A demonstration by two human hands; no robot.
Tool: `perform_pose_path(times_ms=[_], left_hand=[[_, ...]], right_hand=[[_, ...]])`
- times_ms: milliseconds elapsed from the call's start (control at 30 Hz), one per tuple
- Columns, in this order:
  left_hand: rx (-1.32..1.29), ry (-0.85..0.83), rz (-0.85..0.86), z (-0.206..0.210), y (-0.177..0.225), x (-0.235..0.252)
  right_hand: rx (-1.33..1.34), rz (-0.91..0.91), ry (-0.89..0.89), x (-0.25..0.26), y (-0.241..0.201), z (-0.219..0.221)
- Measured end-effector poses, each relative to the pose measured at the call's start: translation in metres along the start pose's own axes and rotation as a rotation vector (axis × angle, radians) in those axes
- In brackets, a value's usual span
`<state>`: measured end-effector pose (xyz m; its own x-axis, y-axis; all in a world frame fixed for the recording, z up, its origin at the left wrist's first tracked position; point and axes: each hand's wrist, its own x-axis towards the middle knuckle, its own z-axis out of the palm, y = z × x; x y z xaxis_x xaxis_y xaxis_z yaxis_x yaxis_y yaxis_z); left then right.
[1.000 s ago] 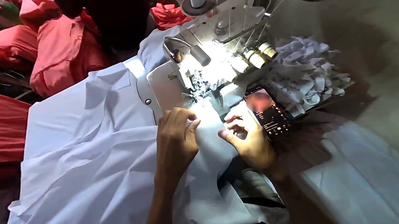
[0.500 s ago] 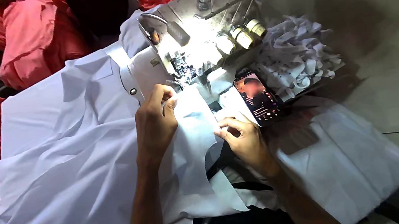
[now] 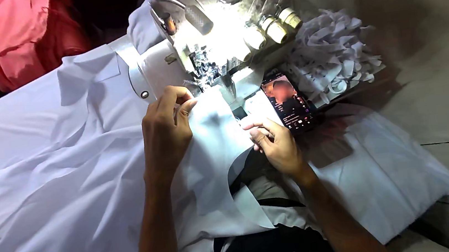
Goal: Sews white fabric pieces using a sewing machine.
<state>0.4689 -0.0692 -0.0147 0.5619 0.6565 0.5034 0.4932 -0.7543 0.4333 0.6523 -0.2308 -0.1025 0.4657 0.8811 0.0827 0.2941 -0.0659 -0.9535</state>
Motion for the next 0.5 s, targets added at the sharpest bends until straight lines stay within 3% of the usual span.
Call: perform_pose_path(times_ms=[367,500], left_hand=[[-0.02,-0.009,0.014,0.002,-0.003,-0.002],[-0.088,-0.041,0.012,0.0,-0.004,-0.004]], right_hand=[[-0.201,0.124,-0.048,-0.001,-0.01,-0.002],[-0.173,0.09,-0.042,-0.002,-0.006,0.0]])
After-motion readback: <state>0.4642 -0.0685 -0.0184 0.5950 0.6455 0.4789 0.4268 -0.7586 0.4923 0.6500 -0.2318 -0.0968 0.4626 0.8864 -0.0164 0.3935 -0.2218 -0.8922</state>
